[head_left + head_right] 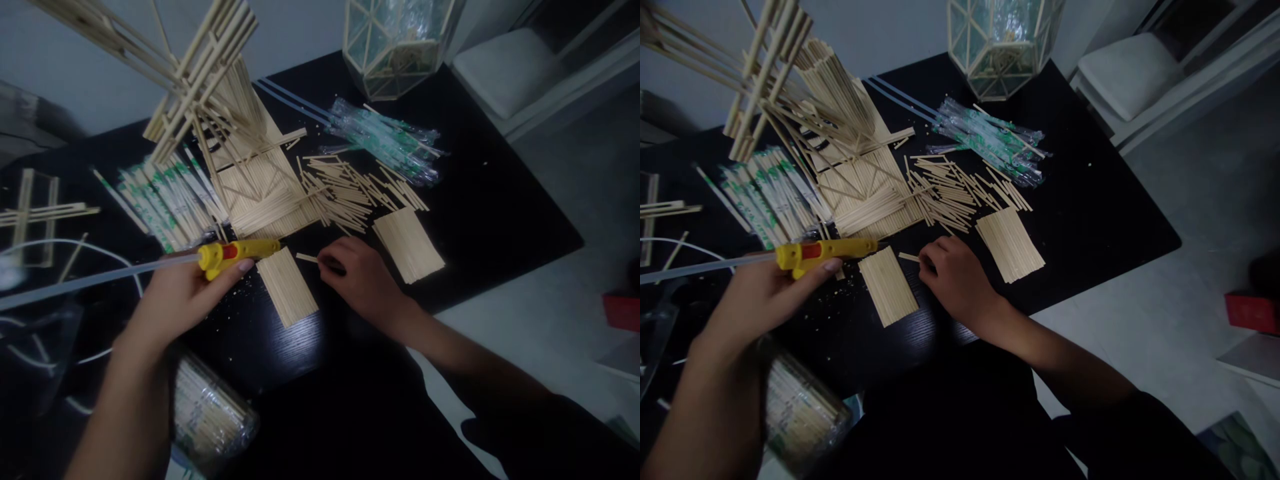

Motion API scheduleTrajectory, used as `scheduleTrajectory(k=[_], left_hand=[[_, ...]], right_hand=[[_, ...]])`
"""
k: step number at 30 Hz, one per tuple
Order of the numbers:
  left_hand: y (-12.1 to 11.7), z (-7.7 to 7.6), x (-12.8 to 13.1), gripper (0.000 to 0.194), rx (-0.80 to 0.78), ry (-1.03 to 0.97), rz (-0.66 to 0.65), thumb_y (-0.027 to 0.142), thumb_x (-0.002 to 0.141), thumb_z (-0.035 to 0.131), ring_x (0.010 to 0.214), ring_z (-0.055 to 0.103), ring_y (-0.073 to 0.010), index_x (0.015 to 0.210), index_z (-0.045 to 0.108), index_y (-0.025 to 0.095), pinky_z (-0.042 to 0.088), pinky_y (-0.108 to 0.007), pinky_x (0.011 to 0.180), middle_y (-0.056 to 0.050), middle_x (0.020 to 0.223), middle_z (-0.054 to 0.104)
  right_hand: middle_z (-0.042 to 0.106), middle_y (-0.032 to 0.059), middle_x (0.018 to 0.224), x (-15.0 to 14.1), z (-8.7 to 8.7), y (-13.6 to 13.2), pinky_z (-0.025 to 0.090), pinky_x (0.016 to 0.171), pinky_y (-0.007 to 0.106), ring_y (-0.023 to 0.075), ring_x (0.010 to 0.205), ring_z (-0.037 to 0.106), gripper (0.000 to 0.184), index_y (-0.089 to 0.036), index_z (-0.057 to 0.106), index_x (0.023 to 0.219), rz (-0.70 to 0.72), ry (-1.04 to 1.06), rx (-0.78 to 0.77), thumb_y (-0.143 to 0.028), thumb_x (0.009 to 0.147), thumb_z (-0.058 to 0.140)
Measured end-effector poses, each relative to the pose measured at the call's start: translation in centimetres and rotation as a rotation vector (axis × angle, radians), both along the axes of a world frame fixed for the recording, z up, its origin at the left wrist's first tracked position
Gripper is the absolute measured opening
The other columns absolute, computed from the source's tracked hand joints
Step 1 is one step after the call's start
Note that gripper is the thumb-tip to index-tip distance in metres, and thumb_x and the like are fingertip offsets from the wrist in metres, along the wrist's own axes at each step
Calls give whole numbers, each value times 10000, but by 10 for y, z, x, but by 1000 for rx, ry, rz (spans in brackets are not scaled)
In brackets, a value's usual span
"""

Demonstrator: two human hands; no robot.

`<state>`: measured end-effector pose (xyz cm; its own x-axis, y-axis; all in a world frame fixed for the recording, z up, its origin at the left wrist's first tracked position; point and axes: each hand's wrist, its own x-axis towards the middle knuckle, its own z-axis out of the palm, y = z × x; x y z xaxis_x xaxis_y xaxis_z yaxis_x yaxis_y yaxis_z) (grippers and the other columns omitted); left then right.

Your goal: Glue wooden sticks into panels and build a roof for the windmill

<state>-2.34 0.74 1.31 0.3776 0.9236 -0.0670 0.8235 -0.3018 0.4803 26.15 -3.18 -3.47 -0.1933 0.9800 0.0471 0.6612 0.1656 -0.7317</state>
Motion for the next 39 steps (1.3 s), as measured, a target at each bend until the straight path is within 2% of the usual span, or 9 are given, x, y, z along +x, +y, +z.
scheduleTrajectory(k=[6, 10, 13, 18, 22, 28, 32, 37, 39], left_hand=[[-5, 20, -11, 417, 109, -8, 67, 609, 970, 577, 560, 596, -149, 861, 687, 222, 441, -279, 550, 16, 690, 671], [-17, 47, -19, 379, 129, 124, 167, 610, 979, 527, 661, 599, -176, 993, 646, 250, 461, -320, 653, 10, 816, 666], [-22, 56, -29, 342, 126, 226, 219, 584, 979, 497, 757, 611, -206, 1012, 590, 257, 467, -338, 711, -2, 876, 612], [-19, 38, -48, 309, 78, 338, 226, 458, 958, 515, 954, 590, -272, 1159, 530, 223, 524, -419, 866, -83, 1080, 540], [-11, 22, -50, 338, -1, 386, 279, 416, 937, 568, 901, 582, -261, 1193, 510, 203, 564, -442, 852, -108, 1160, 479], [4, 17, -47, 397, -51, 415, 316, 429, 974, 576, 993, 630, -314, 1242, 530, 140, 575, -495, 934, -160, 1235, 482], [11, 13, -51, 386, -34, 406, 263, 406, 986, 565, 1044, 645, -327, 1260, 547, 134, 576, -503, 973, -175, 1262, 509], [5, 19, -33, 415, 174, 483, 238, 339, 978, 551, 1254, 578, -428, 1318, 575, 101, 516, -586, 1050, -236, 1338, 548], [1, 19, -12, 364, 263, 413, 163, 330, 989, 546, 1216, 598, -411, 1272, 608, 110, 510, -575, 1038, -228, 1315, 578]], right_hand=[[714, 37, 901, -1, 0, 0, 517, 852, 335, 202, 916, 662, 132, -191, 719, 863, -8, -3, -3, -66, 905, 721], [718, 43, 909, -1, -1, 0, 524, 848, 344, 208, 919, 663, 135, -198, 716, 855, -7, -9, -11, -73, 905, 715], [722, 42, 929, -1, -2, 0, 529, 865, 351, 209, 932, 669, 138, -207, 711, 861, -2, 1, -6, -79, 910, 705], [716, 40, 901, -1, -2, 0, 523, 856, 353, 208, 914, 669, 139, -204, 711, 853, -9, 16, -2, -73, 898, 704], [709, 39, 894, -1, -2, 0, 523, 840, 346, 204, 900, 663, 148, -204, 714, 850, -10, 30, 1, -62, 889, 701], [716, 37, 893, -1, -3, 0, 530, 847, 354, 204, 899, 667, 142, -199, 716, 851, -10, 17, 15, -62, 889, 712], [720, 35, 904, -1, -4, 0, 537, 848, 357, 206, 910, 674, 144, -211, 718, 860, -9, 19, 14, -70, 890, 707], [720, 40, 906, -1, -4, 0, 538, 855, 364, 210, 916, 676, 146, -209, 716, 860, -7, 12, 17, -66, 888, 708], [715, 37, 904, -1, -5, 0, 536, 852, 364, 209, 915, 672, 145, -215, 713, 858, -9, 16, 18, -74, 892, 707]])
